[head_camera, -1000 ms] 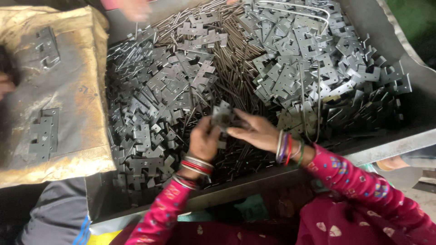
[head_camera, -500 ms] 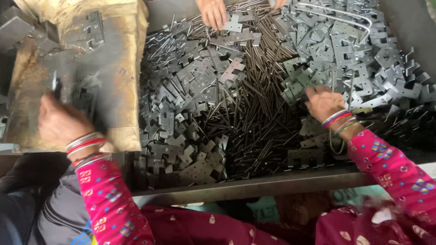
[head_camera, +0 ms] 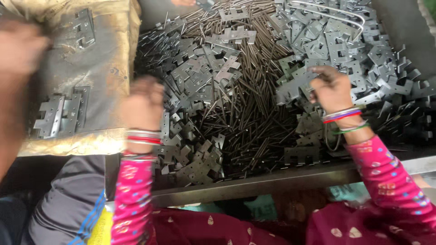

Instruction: The person inserts metal rods into metal hinge plates and places the assembled units into a large bin. Another worker is visible across the bin performing similar assembly. The camera wearer occasionally uses a metal hook to move parts within the bin.

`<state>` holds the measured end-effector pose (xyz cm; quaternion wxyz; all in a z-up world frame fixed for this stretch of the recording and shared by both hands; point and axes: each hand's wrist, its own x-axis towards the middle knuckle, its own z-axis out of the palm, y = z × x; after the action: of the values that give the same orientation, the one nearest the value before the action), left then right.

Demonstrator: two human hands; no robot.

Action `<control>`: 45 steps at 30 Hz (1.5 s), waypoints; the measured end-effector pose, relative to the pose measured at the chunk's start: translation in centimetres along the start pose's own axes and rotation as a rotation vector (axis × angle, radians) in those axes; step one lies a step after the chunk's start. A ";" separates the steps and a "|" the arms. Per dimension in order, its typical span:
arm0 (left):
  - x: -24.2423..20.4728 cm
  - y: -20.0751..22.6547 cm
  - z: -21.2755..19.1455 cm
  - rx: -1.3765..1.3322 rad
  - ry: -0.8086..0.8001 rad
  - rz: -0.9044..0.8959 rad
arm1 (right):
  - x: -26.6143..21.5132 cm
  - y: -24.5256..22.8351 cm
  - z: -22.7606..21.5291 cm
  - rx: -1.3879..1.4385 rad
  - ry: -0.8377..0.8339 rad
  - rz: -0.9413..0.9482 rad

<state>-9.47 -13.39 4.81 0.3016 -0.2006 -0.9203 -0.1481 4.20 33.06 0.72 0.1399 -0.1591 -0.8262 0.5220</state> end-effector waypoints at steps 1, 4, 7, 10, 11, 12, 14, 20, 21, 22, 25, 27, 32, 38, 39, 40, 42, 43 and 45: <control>-1.0 1.1 1.0 -0.179 -0.126 0.054 | -0.3 -0.8 -0.9 0.359 -0.054 0.090; -2.4 3.7 5.8 0.304 -0.599 -0.054 | -1.9 -2.6 -2.9 0.904 -0.141 0.056; -3.8 3.4 9.2 0.436 -0.267 0.069 | -3.7 -3.1 -4.0 1.149 -0.248 -0.063; -4.7 2.0 11.6 0.545 -0.175 0.059 | -4.1 -2.4 -3.9 1.297 -0.293 0.051; -5.0 1.5 12.0 0.546 -0.211 0.069 | -4.0 -2.0 -3.7 1.335 -0.294 0.126; -5.3 1.3 12.2 0.547 -0.248 0.079 | -3.9 -1.6 -3.4 1.225 -0.290 0.203; -5.5 0.9 12.0 0.490 -0.208 0.164 | -3.1 -0.8 -1.0 1.008 -0.290 0.348; -4.6 4.9 8.7 0.162 -0.205 0.153 | 0.9 0.5 9.5 -0.225 -0.071 -0.343; -4.4 6.1 8.2 0.082 -0.203 0.117 | 1.5 0.7 10.8 -0.393 -0.051 -0.414; -4.3 7.1 7.6 -0.006 -0.254 0.091 | 2.1 1.0 11.8 -0.563 -0.031 -0.484; -4.0 9.1 6.0 -0.304 -0.346 0.039 | 2.5 1.8 12.9 -0.780 0.051 -0.772; -3.8 9.1 5.4 -0.562 -0.331 0.036 | 2.3 2.3 13.1 -0.787 0.065 -0.862; -3.0 7.2 5.8 -1.372 -0.458 -0.317 | 3.0 2.3 10.1 -0.434 0.131 -0.608; -2.5 6.7 5.5 -1.505 -0.360 -0.823 | 2.5 0.7 3.8 1.025 -0.031 0.440; -2.8 7.4 5.6 -1.455 -0.373 -0.869 | 1.7 0.4 4.0 0.994 -0.158 0.479; -3.0 8.5 5.8 -1.448 -0.398 -0.836 | 0.9 0.1 4.6 0.960 -0.285 0.516; -4.2 11.3 5.9 -1.435 -0.456 -0.767 | -1.1 -0.5 5.4 0.921 -0.460 0.585; -5.1 13.2 5.9 -1.407 -0.483 -0.694 | -2.5 -1.0 6.8 0.917 -0.507 0.624; -6.9 16.4 5.4 -1.207 -0.449 -0.421 | -5.2 -2.0 10.6 0.811 -0.442 0.640</control>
<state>0.49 1.16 -1.17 -0.0968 -0.1763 -0.7362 -0.6462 4.48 21.45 -2.19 -0.1518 -0.2223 -0.4797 0.8351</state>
